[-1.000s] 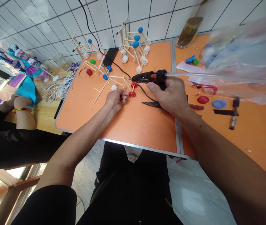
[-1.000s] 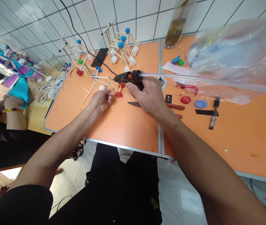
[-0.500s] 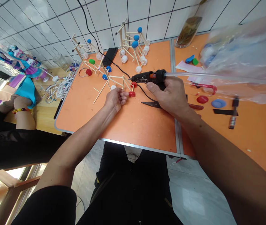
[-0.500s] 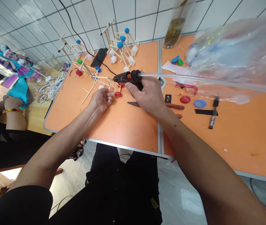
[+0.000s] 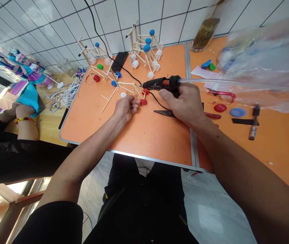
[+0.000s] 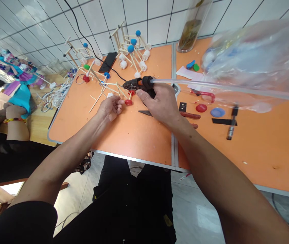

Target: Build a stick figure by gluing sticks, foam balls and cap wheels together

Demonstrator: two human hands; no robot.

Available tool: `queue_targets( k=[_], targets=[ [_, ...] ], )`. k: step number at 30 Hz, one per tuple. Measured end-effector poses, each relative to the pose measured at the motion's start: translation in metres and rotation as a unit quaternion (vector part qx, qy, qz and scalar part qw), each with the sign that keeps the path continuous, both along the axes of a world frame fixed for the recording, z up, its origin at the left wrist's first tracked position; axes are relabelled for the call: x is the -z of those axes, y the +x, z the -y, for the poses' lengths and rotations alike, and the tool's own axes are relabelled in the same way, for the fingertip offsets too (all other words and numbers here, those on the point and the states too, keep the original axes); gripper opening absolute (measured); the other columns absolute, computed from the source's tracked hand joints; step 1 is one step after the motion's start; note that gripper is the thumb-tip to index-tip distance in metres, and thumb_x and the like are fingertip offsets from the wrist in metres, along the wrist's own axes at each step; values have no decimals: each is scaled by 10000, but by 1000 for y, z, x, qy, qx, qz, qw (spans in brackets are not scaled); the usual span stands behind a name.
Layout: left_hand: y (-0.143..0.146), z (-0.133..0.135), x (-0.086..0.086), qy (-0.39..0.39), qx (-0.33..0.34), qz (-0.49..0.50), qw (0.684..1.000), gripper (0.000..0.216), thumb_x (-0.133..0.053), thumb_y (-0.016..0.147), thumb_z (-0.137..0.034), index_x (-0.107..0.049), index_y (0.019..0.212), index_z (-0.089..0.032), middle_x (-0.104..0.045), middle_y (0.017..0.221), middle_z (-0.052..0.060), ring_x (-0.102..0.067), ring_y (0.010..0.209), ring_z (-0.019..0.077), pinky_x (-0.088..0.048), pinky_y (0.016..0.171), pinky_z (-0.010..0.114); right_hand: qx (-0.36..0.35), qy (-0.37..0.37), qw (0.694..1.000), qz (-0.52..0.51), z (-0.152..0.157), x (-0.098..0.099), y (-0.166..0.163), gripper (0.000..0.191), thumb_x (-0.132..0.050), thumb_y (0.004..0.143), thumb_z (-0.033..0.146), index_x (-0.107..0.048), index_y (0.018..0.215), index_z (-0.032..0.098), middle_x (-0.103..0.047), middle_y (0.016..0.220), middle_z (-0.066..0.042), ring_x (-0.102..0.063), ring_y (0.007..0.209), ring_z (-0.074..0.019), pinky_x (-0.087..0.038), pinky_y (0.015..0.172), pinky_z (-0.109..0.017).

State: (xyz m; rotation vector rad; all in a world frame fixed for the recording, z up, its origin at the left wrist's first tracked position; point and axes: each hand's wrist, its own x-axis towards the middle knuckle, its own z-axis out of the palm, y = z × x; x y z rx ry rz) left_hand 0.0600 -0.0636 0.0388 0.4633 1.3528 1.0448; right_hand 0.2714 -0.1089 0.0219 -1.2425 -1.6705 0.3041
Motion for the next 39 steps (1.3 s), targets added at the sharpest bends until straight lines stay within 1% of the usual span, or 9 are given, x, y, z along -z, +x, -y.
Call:
queue_targets(
  k=[6, 13, 17, 22, 28, 34, 39],
  targets=[
    [0, -1, 2, 5, 0, -4, 1000, 325, -581, 1127, -81, -602, 820, -184, -706, 597, 18, -520, 388, 70, -388, 420, 162, 5, -2, 1000, -7, -1, 1, 0, 462, -689, 1103, 618, -880, 1171, 203, -797, 917, -57, -754, 871, -279, -649, 854, -451],
    [0, -2, 3, 8, -1, -7, 1000, 323, -578, 1133, -69, -591, 833, -187, -714, 607, 14, -525, 392, 65, -391, 425, 163, -5, 8, 1000, -16, -1, 2, -1, 439, -691, 1098, 582, -884, 1194, 200, -820, 966, -65, -771, 891, -284, -643, 865, -458],
    [0, -1, 3, 6, 1, -7, 1000, 310, -581, 1136, -72, -593, 849, -188, -711, 605, 9, -528, 395, 65, -386, 426, 163, 3, 1, 1000, -11, -1, 3, 0, 442, -692, 1099, 610, -876, 1163, 213, -789, 916, -50, -745, 851, -273, -638, 853, -452],
    [1, -1, 2, 7, 4, -10, 1000, 304, -573, 1145, -78, -584, 863, -191, -711, 603, 3, -527, 397, 62, -390, 433, 162, 10, 2, 1000, -6, -1, 3, -1, 425, -691, 1090, 592, -877, 1109, 211, -750, 854, -37, -708, 795, -257, -627, 810, -439],
    [0, -1, 1, 4, -3, -2, 1000, 283, -580, 1126, -78, -594, 869, -195, -715, 604, 9, -532, 394, 70, -386, 433, 165, 15, -6, 1000, -13, 0, 3, -1, 418, -716, 1080, 593, -890, 1165, 222, -779, 882, -47, -740, 850, -283, -649, 835, -458],
    [0, -1, 1, -4, -1, 8, 1000, 238, -573, 1078, -81, -611, 873, -197, -708, 589, 26, -534, 396, 85, -387, 434, 160, 14, -14, 1000, -7, 0, 1, -2, 423, -716, 1085, 599, -887, 1150, 218, -786, 895, -53, -752, 876, -287, -649, 845, -449],
    [-1, 0, 1, -5, 11, 2, 1000, 220, -558, 1073, -123, -616, 874, -199, -712, 596, 37, -524, 391, 95, -387, 427, 166, 12, -18, 1000, -12, 1, -1, -2, 413, -718, 1085, 588, -878, 1149, 212, -794, 915, -56, -753, 871, -288, -646, 863, -462]
  ],
)
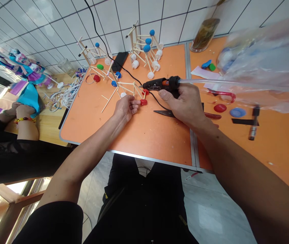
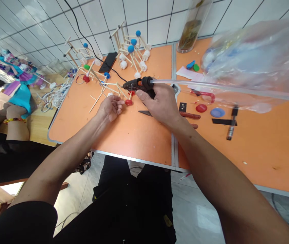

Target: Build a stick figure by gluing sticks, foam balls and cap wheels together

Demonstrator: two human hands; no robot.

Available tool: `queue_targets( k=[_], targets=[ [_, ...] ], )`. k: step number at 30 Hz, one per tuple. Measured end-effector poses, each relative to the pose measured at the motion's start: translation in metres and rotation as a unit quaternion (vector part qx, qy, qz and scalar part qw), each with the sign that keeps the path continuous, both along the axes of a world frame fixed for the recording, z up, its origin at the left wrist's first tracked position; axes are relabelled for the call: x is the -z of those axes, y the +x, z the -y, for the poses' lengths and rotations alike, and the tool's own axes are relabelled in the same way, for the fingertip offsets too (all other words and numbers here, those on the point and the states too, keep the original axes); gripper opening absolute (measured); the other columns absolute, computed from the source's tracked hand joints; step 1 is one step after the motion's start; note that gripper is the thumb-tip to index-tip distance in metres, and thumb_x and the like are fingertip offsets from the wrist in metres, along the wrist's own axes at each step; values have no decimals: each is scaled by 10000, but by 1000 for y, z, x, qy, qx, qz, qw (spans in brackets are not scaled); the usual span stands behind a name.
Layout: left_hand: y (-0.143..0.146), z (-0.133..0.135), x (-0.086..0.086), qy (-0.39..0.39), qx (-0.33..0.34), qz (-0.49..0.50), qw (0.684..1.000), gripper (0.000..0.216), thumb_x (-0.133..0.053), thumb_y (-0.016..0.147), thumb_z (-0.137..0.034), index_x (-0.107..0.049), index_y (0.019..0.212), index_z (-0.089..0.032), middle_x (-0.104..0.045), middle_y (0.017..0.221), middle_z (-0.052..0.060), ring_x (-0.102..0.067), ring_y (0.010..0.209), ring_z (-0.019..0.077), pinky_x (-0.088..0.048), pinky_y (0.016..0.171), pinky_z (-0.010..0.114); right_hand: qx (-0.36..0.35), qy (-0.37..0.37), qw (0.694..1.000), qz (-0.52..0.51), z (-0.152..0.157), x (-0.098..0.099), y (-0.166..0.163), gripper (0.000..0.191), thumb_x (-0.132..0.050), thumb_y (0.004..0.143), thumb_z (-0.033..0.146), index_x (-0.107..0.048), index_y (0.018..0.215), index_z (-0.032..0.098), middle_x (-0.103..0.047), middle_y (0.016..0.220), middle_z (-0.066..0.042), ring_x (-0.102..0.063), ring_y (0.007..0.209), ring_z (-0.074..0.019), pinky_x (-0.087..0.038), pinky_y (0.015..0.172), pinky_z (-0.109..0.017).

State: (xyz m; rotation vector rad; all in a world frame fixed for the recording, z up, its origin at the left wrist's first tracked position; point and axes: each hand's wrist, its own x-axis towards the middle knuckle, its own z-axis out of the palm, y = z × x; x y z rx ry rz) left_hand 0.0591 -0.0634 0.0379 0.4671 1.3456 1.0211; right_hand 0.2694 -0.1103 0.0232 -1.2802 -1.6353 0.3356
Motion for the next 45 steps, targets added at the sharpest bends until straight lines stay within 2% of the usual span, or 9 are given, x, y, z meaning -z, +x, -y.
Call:
queue_targets(
  k=[13, 22, 26, 34, 45],
  targets=[
    [2, 0, -2, 8, -3, -3, 1000, 328, -594, 1133, -96, -630, 816, -172, -708, 592, 19, -527, 389, 62, -395, 430, 158, 1, 5, 1000, -2, -1, 2, 0, 419, -707, 1080, 597, -887, 1138, 223, -785, 892, -52, -736, 849, -278, -634, 830, -444],
    [2, -2, -1, 2, -8, 6, 1000, 323, -598, 1129, -82, -640, 823, -177, -714, 593, 17, -540, 388, 69, -391, 422, 160, 7, 4, 1000, 6, -1, 3, 1, 443, -698, 1080, 619, -883, 1125, 218, -750, 840, -39, -724, 832, -275, -629, 808, -440],
    [2, -2, -2, 4, -1, 3, 1000, 335, -579, 1145, -88, -632, 826, -175, -705, 583, 8, -538, 386, 60, -390, 422, 156, -4, 1, 1000, 2, 0, 2, 0, 439, -704, 1086, 603, -886, 1156, 209, -780, 894, -52, -739, 851, -275, -637, 837, -445],
    [2, 0, -3, -6, -9, 11, 1000, 243, -602, 1097, -100, -654, 874, -182, -715, 587, 26, -535, 405, 74, -402, 440, 157, -3, 1, 1000, 6, 0, 1, 0, 470, -699, 1085, 652, -875, 1134, 220, -778, 881, -55, -742, 861, -284, -638, 829, -449],
    [1, 1, -3, -5, -4, 8, 1000, 291, -579, 1120, -95, -637, 849, -181, -710, 590, 21, -539, 399, 69, -410, 448, 160, -7, 1, 1000, 7, 1, 0, 1, 449, -708, 1088, 624, -884, 1152, 215, -779, 892, -54, -738, 847, -278, -627, 828, -444]
  ],
)
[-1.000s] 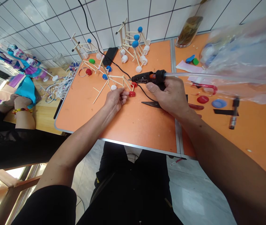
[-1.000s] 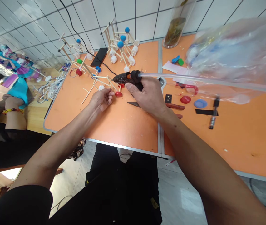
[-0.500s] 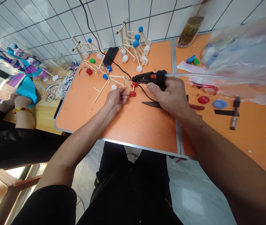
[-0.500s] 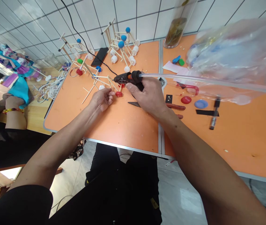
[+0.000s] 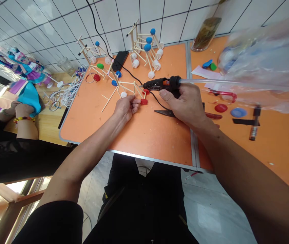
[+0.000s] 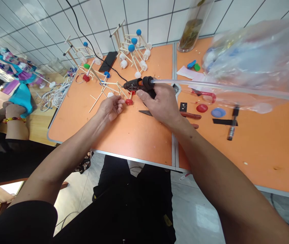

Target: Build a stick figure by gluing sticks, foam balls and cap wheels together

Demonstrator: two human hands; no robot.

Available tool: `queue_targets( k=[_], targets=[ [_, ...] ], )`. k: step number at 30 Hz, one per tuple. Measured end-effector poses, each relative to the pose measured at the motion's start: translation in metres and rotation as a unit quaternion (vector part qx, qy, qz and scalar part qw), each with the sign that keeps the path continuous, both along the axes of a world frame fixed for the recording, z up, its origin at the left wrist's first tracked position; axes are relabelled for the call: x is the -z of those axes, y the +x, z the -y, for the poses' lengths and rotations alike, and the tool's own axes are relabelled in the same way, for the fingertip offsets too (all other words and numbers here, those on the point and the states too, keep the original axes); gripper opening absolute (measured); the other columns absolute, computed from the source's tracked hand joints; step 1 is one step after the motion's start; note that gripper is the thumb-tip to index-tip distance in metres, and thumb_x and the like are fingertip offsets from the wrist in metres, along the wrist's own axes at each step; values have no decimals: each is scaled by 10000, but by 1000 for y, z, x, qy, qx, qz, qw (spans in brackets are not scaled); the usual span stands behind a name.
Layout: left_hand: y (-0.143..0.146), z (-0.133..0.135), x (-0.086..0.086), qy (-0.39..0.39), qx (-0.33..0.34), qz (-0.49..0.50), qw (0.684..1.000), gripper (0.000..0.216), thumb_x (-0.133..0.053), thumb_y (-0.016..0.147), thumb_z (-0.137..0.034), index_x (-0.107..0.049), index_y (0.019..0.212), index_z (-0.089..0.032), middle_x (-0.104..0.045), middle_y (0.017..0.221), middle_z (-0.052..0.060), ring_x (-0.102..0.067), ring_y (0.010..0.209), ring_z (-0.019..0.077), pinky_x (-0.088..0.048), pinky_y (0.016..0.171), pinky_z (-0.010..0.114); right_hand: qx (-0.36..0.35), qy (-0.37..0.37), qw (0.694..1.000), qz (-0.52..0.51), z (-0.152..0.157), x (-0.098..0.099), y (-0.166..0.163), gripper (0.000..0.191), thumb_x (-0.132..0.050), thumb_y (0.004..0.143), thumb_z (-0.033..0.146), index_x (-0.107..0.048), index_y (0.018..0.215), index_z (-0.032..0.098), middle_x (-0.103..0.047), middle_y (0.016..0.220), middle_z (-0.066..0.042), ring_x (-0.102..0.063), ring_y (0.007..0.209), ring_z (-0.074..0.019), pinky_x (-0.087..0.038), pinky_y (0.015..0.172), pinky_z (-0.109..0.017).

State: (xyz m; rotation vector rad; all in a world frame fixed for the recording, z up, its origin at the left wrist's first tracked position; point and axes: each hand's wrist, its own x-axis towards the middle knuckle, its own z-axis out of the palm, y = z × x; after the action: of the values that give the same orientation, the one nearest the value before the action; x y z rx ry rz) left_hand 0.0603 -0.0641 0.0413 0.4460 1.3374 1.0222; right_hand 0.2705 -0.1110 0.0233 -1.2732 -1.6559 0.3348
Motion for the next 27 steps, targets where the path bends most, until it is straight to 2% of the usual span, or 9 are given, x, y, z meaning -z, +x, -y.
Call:
queue_targets(
  k=[9, 11, 14, 17, 20, 24, 27],
  targets=[
    [-11, 16, 1, 7, 21, 4, 1000, 258, -541, 1109, -86, -669, 895, -151, -760, 666, 63, -625, 458, 100, -514, 519, 188, -8, -1, 1000, -1, 3, -4, 0, 397, -714, 1096, 557, -891, 1184, 213, -800, 909, -58, -732, 845, -273, -606, 826, -433],
    [-17, 25, 4, 33, 41, -14, 999, 226, -567, 1101, -86, -676, 914, -146, -787, 718, 79, -654, 491, 106, -547, 543, 199, -7, -1, 1000, -5, 2, -2, 1, 386, -721, 1087, 547, -893, 1174, 212, -785, 880, -49, -718, 810, -266, -594, 795, -423],
    [-29, 40, 12, 115, 63, -62, 989, 151, -634, 1052, -65, -695, 952, -160, -813, 826, 62, -708, 563, 121, -593, 566, 226, -2, 1, 1000, -9, 0, 1, 2, 377, -724, 1077, 537, -895, 1148, 209, -762, 843, -40, -693, 775, -255, -579, 762, -412],
    [-37, 52, 26, 212, 62, -121, 968, 166, -636, 1025, -47, -746, 988, -164, -810, 969, 45, -750, 665, 124, -645, 593, 251, 10, -2, 1000, -7, -1, 2, 3, 358, -740, 1060, 536, -892, 1064, 211, -707, 773, -26, -642, 718, -237, -534, 705, -391],
    [-41, 57, 39, 266, 61, -170, 947, 198, -628, 1024, -55, -783, 1041, -177, -834, 1183, 86, -773, 762, 120, -653, 599, 239, 16, -10, 1000, -6, 1, -1, 4, 363, -744, 1057, 543, -894, 1039, 213, -680, 750, -21, -617, 697, -226, -491, 679, -375],
    [-42, 55, 52, 309, 74, -196, 928, 201, -653, 1002, -76, -774, 1086, -213, -743, 1630, 127, -786, 820, 122, -627, 562, 241, 10, -22, 1000, -15, 4, -4, 4, 382, -744, 1059, 530, -913, 1153, 201, -763, 845, -45, -682, 776, -253, -534, 729, -391],
    [-45, 53, 60, 361, 93, -238, 897, 210, -704, 1002, -110, -796, 1136, -243, -716, 1706, 119, -834, 958, 172, -679, 683, 285, 4, -24, 999, -22, 4, -2, 6, 371, -735, 1056, 483, -922, 1198, 196, -818, 925, -68, -737, 844, -284, -573, 794, -425]
  ],
)
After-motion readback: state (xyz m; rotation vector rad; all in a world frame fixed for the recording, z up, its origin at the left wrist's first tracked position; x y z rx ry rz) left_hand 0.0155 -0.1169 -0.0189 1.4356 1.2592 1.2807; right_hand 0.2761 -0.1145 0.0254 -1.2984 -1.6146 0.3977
